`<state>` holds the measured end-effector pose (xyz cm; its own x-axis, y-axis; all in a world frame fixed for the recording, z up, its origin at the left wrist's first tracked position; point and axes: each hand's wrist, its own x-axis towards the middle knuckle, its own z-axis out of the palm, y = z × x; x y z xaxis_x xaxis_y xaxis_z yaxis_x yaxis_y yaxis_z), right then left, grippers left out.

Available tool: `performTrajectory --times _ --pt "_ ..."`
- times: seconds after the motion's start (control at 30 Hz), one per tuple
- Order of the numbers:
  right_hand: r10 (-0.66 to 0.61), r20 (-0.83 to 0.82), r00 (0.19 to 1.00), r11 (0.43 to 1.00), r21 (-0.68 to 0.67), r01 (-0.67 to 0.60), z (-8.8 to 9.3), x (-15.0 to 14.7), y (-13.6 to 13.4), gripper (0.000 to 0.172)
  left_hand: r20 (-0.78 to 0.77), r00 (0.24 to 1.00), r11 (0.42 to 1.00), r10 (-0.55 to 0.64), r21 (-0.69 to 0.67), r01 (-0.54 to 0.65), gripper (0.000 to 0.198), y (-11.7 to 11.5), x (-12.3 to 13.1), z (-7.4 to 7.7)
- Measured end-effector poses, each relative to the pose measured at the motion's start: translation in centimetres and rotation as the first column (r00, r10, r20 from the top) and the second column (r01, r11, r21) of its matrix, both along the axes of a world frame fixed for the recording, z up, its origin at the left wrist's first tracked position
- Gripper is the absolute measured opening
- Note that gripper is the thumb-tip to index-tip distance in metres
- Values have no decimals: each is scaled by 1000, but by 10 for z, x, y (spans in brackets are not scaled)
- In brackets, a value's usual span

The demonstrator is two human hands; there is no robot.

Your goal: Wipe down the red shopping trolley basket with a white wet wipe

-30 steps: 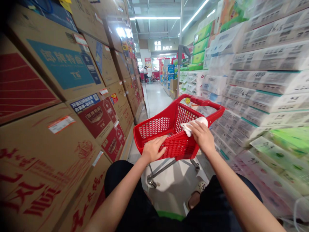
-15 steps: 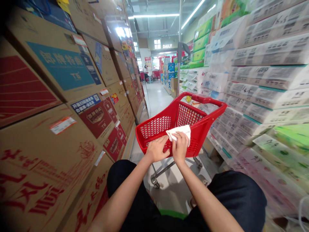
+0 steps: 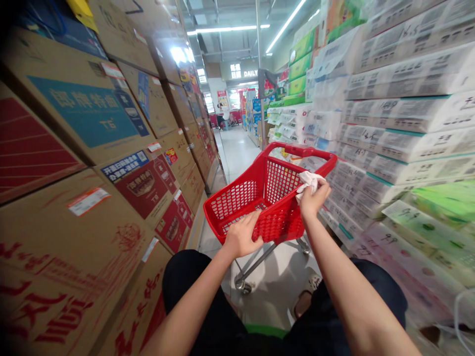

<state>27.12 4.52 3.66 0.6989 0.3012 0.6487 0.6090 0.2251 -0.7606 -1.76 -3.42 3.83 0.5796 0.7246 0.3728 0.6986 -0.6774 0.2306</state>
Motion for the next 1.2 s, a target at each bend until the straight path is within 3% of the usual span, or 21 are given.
performTrajectory --times 0.13,0.33,0.4,0.5,0.7,0.8,0.93,1.07,1.2 --pt "30 -30 999 999 -29 -31 -13 -25 0 36 -17 1000 999 10 -31 -10 85 0 12 2" --pt "231 59 971 970 -90 -225 -70 -132 -46 32 -91 996 994 -12 -107 2 77 8 23 12" --pt "302 67 951 949 -110 -294 -82 -154 -60 34 -107 994 990 -32 -143 17 70 11 19 18" --pt "350 36 936 931 -127 -343 -82 -153 -61 32 -97 990 975 -99 -208 77 67 14 8 26" --pt "216 -98 971 970 -95 -225 -42 -77 -10 37 -37 986 955 -163 -259 148 77 11 -8 28" --pt "197 -121 973 974 -85 -208 -33 -68 -3 39 -2 989 959 -151 -241 146 75 8 -6 25" --pt "304 -114 946 944 -95 -315 -54 -121 -38 33 18 990 956 -138 -258 138 68 10 0 24" --pt "470 -115 875 870 -108 -481 -85 -187 -87 32 37 993 951 -116 -286 122 60 14 1 23" --pt "504 -180 844 845 -96 -526 -94 -199 -95 26 58 993 950 -100 -293 112 63 13 -1 22"
